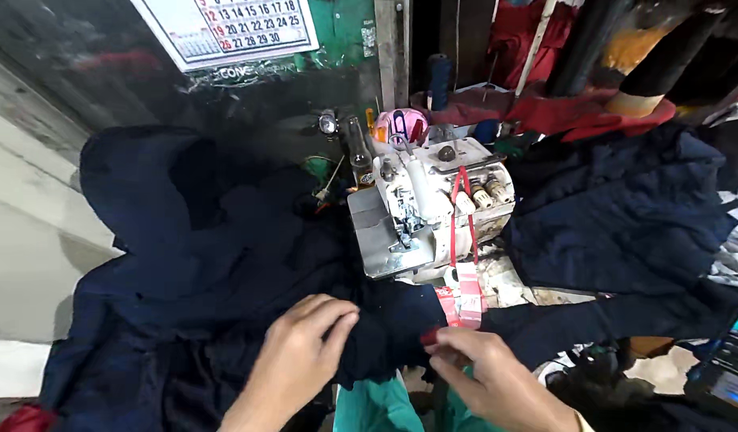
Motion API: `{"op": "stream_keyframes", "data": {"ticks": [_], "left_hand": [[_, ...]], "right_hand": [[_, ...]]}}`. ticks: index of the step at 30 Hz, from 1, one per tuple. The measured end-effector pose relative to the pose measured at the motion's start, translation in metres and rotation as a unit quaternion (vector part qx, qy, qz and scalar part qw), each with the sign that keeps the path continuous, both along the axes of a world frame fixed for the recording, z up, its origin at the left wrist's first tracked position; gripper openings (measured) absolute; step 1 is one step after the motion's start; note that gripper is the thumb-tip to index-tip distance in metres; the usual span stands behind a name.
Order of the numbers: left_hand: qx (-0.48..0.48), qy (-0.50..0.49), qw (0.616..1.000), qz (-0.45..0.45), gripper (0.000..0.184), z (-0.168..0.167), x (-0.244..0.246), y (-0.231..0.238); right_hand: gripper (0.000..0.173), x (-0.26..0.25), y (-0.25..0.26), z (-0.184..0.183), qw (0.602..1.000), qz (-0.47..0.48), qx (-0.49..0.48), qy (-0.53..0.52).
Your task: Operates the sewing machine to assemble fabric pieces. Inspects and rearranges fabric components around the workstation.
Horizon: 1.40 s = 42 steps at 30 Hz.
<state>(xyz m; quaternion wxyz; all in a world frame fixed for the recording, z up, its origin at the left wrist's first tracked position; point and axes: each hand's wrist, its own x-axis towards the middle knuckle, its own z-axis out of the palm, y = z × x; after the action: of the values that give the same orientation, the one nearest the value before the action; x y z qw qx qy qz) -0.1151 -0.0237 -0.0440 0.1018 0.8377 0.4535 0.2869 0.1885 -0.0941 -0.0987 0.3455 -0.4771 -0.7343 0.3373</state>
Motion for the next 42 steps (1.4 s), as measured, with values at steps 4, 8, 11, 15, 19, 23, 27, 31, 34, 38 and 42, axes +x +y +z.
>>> {"op": "stream_keyframes", "data": {"ticks": [4, 8, 11, 15, 19, 23, 27, 31, 34, 38, 42], "left_hand": [[-0.020, 0.169, 0.983, -0.065, 0.023, -0.025, 0.031, 0.024], [-0.023, 0.216, 0.971, -0.096, 0.008, -0.025, 0.029, 0.041], [-0.032, 0.101, 0.989, -0.108, 0.010, -0.010, 0.017, 0.039], [-0.030, -0.025, 0.995, -0.096, 0.015, 0.014, 0.019, 0.037], [-0.012, -0.061, 0.995, -0.083, 0.015, 0.027, 0.011, 0.040], [-0.013, -0.067, 0.993, -0.095, 0.013, 0.025, 0.025, 0.044], [-0.007, -0.029, 0.994, -0.103, 0.014, 0.023, 0.035, 0.049], [-0.018, -0.056, 0.992, -0.109, 0.012, 0.020, 0.034, 0.047], [-0.029, -0.074, 0.991, -0.104, 0.014, 0.014, 0.036, 0.046], [-0.023, -0.073, 0.993, -0.094, 0.017, 0.009, 0.040, 0.049], [-0.015, -0.046, 0.996, -0.073, 0.022, -0.010, 0.040, 0.056]], "right_hand": [[0.020, -0.023, -0.010, -0.015, 0.996, 0.013, -0.084, 0.041], [0.024, -0.026, -0.016, -0.015, 0.988, 0.005, -0.108, 0.110], [0.037, -0.045, -0.002, -0.002, 0.978, -0.014, -0.071, 0.197], [0.041, -0.064, 0.028, 0.003, 0.975, 0.034, -0.110, 0.191], [0.022, -0.033, 0.027, 0.005, 0.967, 0.030, -0.112, 0.229], [0.022, -0.015, 0.026, 0.002, 0.958, 0.001, -0.126, 0.256], [0.019, -0.016, 0.024, 0.003, 0.957, -0.035, -0.120, 0.262], [0.017, -0.019, 0.025, 0.010, 0.944, -0.061, -0.137, 0.295], [0.028, -0.021, 0.035, 0.008, 0.945, -0.030, -0.113, 0.305], [0.030, -0.024, 0.047, 0.015, 0.950, 0.004, -0.141, 0.278], [0.023, -0.015, 0.053, 0.018, 0.965, -0.008, -0.178, 0.195]]}}
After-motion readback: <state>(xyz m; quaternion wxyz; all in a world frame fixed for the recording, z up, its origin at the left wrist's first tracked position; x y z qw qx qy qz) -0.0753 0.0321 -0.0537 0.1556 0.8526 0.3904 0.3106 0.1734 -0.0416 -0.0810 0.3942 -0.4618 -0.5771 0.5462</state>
